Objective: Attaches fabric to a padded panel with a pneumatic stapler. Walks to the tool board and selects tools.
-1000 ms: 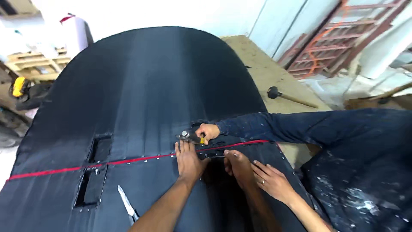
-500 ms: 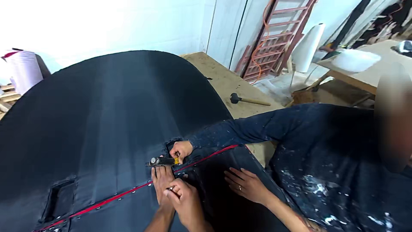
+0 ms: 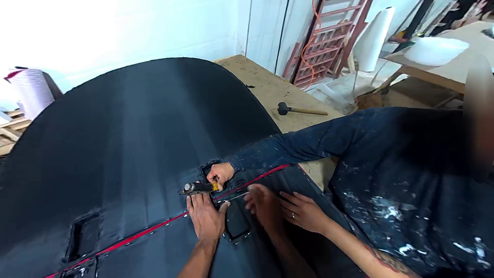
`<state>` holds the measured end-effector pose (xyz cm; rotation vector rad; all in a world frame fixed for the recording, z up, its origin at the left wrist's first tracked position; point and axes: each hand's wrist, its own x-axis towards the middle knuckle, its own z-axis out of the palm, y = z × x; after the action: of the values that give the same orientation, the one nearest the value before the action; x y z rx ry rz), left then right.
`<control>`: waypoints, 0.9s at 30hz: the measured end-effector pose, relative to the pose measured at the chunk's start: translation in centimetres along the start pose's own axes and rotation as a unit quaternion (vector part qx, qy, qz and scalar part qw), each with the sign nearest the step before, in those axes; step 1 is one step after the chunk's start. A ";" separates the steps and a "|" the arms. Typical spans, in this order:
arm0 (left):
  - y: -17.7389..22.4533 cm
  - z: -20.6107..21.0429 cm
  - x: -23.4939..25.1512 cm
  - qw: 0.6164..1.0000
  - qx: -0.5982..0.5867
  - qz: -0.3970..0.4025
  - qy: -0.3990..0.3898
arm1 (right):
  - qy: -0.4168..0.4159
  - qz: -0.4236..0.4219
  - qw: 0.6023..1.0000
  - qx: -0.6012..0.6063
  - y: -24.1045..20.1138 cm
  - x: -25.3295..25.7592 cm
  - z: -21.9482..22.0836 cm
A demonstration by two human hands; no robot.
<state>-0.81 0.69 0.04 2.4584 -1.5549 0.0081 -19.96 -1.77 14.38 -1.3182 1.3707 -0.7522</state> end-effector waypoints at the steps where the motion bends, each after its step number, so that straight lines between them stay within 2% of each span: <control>1: 0.1 -0.1 0.0 1.000 0.000 -0.004 0.000 | 0.021 0.031 0.999 0.013 1.5 0.8 -0.4; 5: 0.2 -0.2 -0.4 1.000 0.002 -0.001 0.000 | 0.037 0.074 0.994 0.073 -0.8 -0.5 0.2; 7: 0.3 -0.4 0.5 1.000 0.003 0.001 0.008 | 0.022 0.063 0.992 0.104 -2.8 -0.8 0.5; 13: 0.0 -0.2 0.3 1.000 0.021 0.002 0.006 | -0.004 0.007 0.998 0.060 -1.4 -1.2 -0.2; 16: 0.0 -0.1 0.5 1.000 0.017 0.002 0.012 | -0.023 -0.054 0.998 -0.013 -2.6 -2.3 0.7; 20: -0.3 -0.5 0.4 1.000 0.007 0.020 0.019 | -0.051 -0.101 0.985 -0.127 -8.5 -5.1 2.2; 23: -0.5 0.0 0.5 0.999 0.029 0.028 0.029 | 0.034 -0.242 0.957 -0.158 -8.2 -4.5 1.4; 27: -1.0 0.4 0.3 0.996 0.030 0.051 0.067 | 0.042 -0.278 0.944 -0.171 -8.9 -4.0 0.9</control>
<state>0.13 0.71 -0.51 2.3660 -1.6424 0.2349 -17.04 0.49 23.47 -2.0172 1.2369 -0.9798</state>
